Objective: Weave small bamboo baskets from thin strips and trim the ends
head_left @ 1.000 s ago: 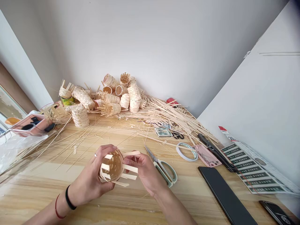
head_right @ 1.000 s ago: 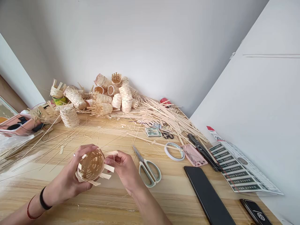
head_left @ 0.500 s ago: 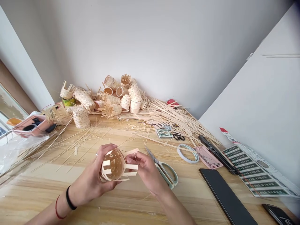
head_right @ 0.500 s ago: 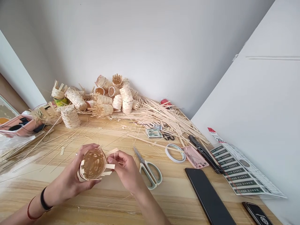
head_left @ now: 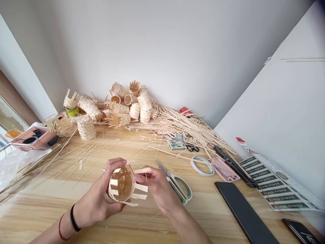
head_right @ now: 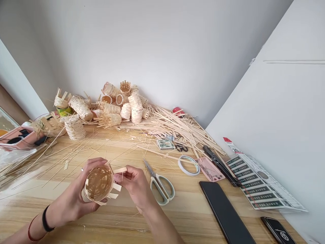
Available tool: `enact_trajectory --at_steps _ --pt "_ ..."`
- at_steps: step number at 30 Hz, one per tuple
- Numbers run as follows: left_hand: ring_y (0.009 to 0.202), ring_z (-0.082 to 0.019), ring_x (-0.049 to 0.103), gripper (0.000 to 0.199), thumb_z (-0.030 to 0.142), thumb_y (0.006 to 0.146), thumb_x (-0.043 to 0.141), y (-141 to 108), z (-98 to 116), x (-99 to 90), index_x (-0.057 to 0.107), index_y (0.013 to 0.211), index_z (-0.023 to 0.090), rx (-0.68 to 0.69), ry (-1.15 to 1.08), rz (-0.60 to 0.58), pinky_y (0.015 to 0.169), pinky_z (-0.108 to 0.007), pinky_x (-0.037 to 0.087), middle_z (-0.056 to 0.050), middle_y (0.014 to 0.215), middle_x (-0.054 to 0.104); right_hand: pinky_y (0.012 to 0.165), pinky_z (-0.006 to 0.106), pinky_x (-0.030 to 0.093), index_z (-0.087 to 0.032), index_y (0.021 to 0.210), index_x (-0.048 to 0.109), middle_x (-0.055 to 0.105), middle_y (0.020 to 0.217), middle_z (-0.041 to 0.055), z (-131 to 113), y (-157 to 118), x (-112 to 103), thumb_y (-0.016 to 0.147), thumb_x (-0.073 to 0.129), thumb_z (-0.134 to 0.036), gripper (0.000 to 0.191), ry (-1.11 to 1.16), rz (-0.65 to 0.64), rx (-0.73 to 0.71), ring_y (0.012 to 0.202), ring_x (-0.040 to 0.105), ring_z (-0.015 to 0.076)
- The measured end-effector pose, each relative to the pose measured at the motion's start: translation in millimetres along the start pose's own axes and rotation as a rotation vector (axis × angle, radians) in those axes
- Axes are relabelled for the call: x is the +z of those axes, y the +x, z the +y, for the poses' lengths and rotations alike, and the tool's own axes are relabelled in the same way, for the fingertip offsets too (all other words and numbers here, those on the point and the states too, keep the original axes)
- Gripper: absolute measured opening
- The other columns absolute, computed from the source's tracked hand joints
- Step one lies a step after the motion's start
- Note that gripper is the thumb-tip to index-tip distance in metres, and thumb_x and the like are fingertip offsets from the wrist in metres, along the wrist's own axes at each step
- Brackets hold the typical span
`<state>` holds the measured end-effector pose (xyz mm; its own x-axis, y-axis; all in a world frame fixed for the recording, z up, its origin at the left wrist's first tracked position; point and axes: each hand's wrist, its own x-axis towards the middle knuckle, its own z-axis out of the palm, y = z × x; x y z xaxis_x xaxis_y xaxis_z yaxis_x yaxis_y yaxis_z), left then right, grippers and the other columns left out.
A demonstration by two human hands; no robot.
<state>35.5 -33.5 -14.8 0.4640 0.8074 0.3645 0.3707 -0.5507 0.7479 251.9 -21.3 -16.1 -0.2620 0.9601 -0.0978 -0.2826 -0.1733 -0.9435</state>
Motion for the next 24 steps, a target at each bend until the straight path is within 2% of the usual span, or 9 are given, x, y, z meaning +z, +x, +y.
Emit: enact_trajectory --at_steps 7,11,15,18,20,24 --pt "0.141 -0.037 0.047 0.086 0.010 0.078 0.074 0.2 0.7 -0.6 0.035 0.152 0.031 -0.005 0.002 -0.003 0.116 -0.054 0.045 -0.014 0.151 0.042 0.080 0.031 0.046 -0.017 0.081 0.079 0.071 0.081 0.0022 0.3 -0.6 3.2 0.071 0.092 -0.046 0.033 0.008 0.037 0.014 0.081 0.062 0.0189" --pt "0.137 -0.036 0.050 0.081 0.019 0.080 0.079 0.8 1.6 1.1 0.037 0.149 0.031 -0.054 -0.014 0.027 0.113 -0.051 0.048 -0.013 0.145 0.046 0.076 0.030 0.046 -0.017 0.082 0.074 0.068 0.083 0.0027 -0.1 0.1 1.3 0.079 0.086 -0.050 0.034 -0.040 0.009 -0.006 0.081 0.059 0.0189" --pt "0.129 -0.034 0.061 0.082 0.037 0.083 0.081 -0.3 -3.4 -0.7 0.035 0.151 0.033 -0.213 -0.236 0.054 0.109 -0.049 0.052 -0.011 0.143 0.056 0.072 0.030 0.047 -0.019 0.085 0.069 0.064 0.081 0.0024 1.2 0.4 -3.8 0.092 0.071 -0.055 0.036 -0.225 0.050 -0.130 0.075 0.057 0.0178" --pt "0.137 -0.037 0.058 0.089 0.050 0.085 0.079 -0.5 -10.1 -6.7 0.031 0.157 0.031 -0.320 -0.424 0.053 0.113 -0.053 0.050 -0.014 0.150 0.057 0.081 0.033 0.050 -0.021 0.100 0.068 0.066 0.093 0.0054 1.1 -1.4 -5.8 0.095 0.067 -0.053 0.033 -0.366 0.185 -0.268 0.088 0.062 0.0213" --pt "0.138 -0.040 0.057 0.089 0.058 0.086 0.074 0.2 -12.8 -10.6 0.033 0.159 0.030 -0.385 -0.537 0.078 0.111 -0.055 0.051 -0.014 0.152 0.058 0.088 0.034 0.051 -0.023 0.113 0.066 0.066 0.104 0.0077 0.0 -3.3 -5.9 0.096 0.066 -0.052 0.033 -0.379 0.229 -0.323 0.100 0.063 0.0238" --pt "0.126 -0.040 0.067 0.082 0.062 0.089 0.065 3.9 -9.3 -13.1 0.038 0.159 0.031 -0.503 -0.779 0.094 0.101 -0.056 0.057 -0.013 0.141 0.069 0.090 0.034 0.053 -0.025 0.120 0.066 0.068 0.114 0.0082 -4.4 -7.8 -4.0 0.100 0.064 -0.048 0.031 -0.342 0.086 -0.321 0.108 0.064 0.0236"
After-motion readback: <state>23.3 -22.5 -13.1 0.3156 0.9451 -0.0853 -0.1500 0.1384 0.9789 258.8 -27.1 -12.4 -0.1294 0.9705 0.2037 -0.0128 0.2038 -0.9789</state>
